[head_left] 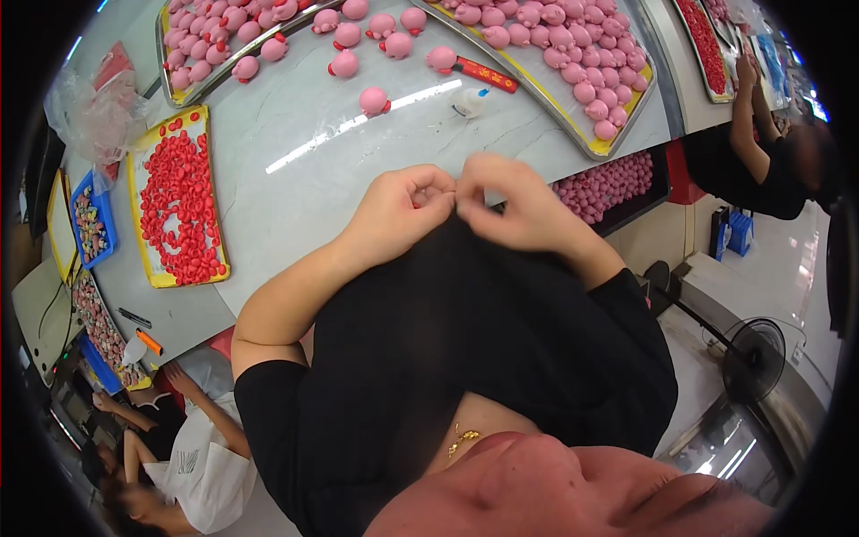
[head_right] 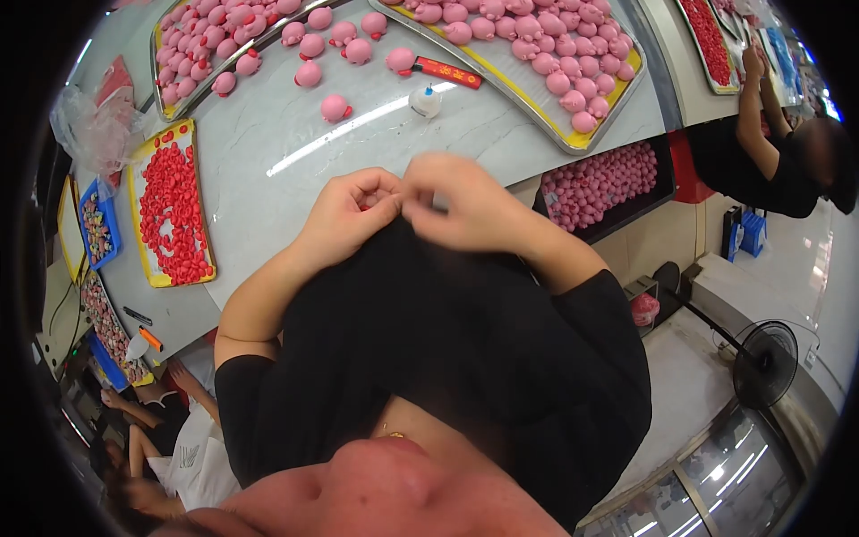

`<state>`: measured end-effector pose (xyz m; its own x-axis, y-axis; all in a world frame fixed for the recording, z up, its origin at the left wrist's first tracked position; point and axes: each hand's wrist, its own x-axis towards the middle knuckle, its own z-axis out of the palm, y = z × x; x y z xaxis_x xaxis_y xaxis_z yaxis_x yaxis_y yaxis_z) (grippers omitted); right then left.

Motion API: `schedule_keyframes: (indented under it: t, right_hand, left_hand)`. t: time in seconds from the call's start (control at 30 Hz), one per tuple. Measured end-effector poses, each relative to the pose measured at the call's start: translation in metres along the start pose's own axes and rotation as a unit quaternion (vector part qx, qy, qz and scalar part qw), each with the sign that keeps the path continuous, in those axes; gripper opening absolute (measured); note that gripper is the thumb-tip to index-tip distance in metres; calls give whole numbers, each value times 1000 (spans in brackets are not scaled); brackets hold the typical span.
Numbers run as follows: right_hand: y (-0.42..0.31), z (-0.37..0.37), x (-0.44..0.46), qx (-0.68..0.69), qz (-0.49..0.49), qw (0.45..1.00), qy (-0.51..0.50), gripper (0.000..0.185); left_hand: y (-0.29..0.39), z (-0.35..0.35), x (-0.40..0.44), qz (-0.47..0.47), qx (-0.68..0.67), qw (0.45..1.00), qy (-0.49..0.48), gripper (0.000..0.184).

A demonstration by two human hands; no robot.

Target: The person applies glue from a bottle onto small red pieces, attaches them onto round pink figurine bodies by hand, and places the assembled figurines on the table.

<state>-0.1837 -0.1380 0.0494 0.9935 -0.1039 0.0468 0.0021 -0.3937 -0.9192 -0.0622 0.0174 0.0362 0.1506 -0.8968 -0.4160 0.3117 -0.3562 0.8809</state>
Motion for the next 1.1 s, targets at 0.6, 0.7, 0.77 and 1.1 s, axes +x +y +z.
schedule_keyframes:
  t: [0.6, 0.7, 0.77, 1.1]
  right_hand:
    - [-4, -4, -3, -21, 32, 999, 1, 6]
    - [-12, -13, -2, 40, 38, 993, -103, 6]
    - [-6, -7, 0, 1, 18, 999, -51, 6]
    - [6, -13, -9, 139, 100, 985, -12, 7]
  left_hand:
    - [-3, 1, -1, 52, 107, 993, 21, 12]
    - [2, 0, -1, 20, 34, 999, 9, 10]
    - [1, -2, -2, 22, 60, 998, 12, 10]
    - [6, -8, -1, -5, -68, 998, 1, 14]
